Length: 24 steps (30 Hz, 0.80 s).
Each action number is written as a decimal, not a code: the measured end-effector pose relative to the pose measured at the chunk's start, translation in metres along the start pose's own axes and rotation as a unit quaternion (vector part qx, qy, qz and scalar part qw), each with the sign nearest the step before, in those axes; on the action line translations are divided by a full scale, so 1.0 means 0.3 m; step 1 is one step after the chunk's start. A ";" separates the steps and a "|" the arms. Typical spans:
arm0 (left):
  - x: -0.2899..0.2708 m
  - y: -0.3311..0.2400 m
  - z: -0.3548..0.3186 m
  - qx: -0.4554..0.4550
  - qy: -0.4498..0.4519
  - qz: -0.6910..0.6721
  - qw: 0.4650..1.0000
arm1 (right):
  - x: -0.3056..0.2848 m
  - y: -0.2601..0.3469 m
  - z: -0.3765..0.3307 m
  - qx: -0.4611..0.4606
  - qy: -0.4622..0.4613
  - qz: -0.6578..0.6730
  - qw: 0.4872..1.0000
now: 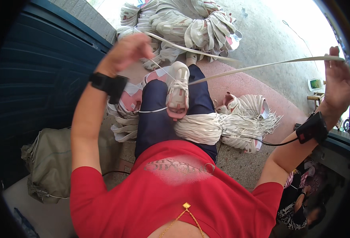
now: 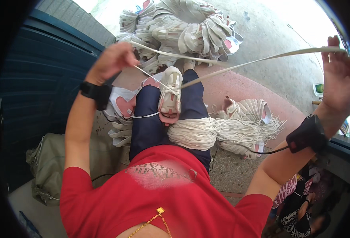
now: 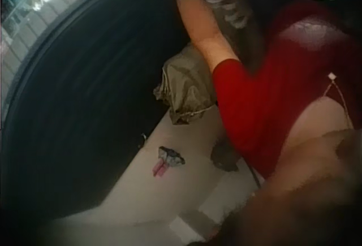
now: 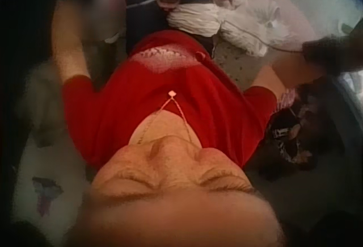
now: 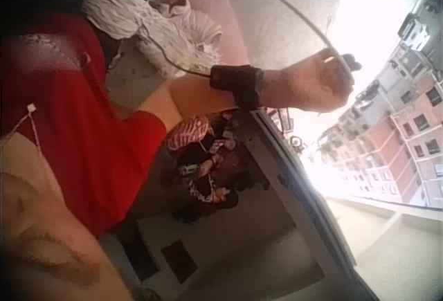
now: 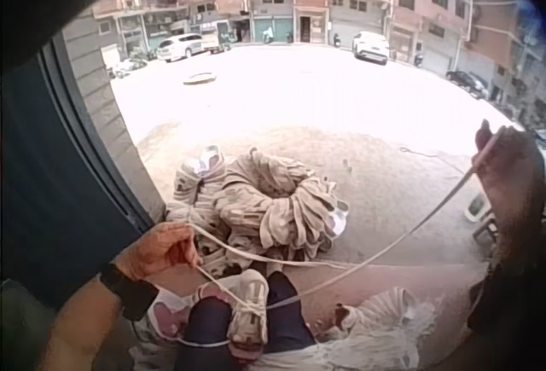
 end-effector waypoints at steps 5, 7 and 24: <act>-1.041 -0.309 -0.443 0.142 -0.383 -0.205 0.889 | -0.422 -0.557 -0.213 0.145 -0.172 -0.226 0.948; -1.158 -0.196 -0.512 0.080 -0.444 -0.184 0.873 | -0.378 -0.877 -0.354 0.253 -0.123 -0.301 0.911; -0.016 0.798 -0.036 -0.217 -0.059 0.218 0.950 | 0.044 -1.637 -0.778 0.021 0.107 -0.735 0.669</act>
Point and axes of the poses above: each hand's wrist, its own z-axis towards the middle knuckle, its own x-axis out of the palm, y = z × x, the point moved 9 cm from there along z, towards the middle knuckle, and after that the axes turned 4 degrees about -y, right-handed, at the moved point
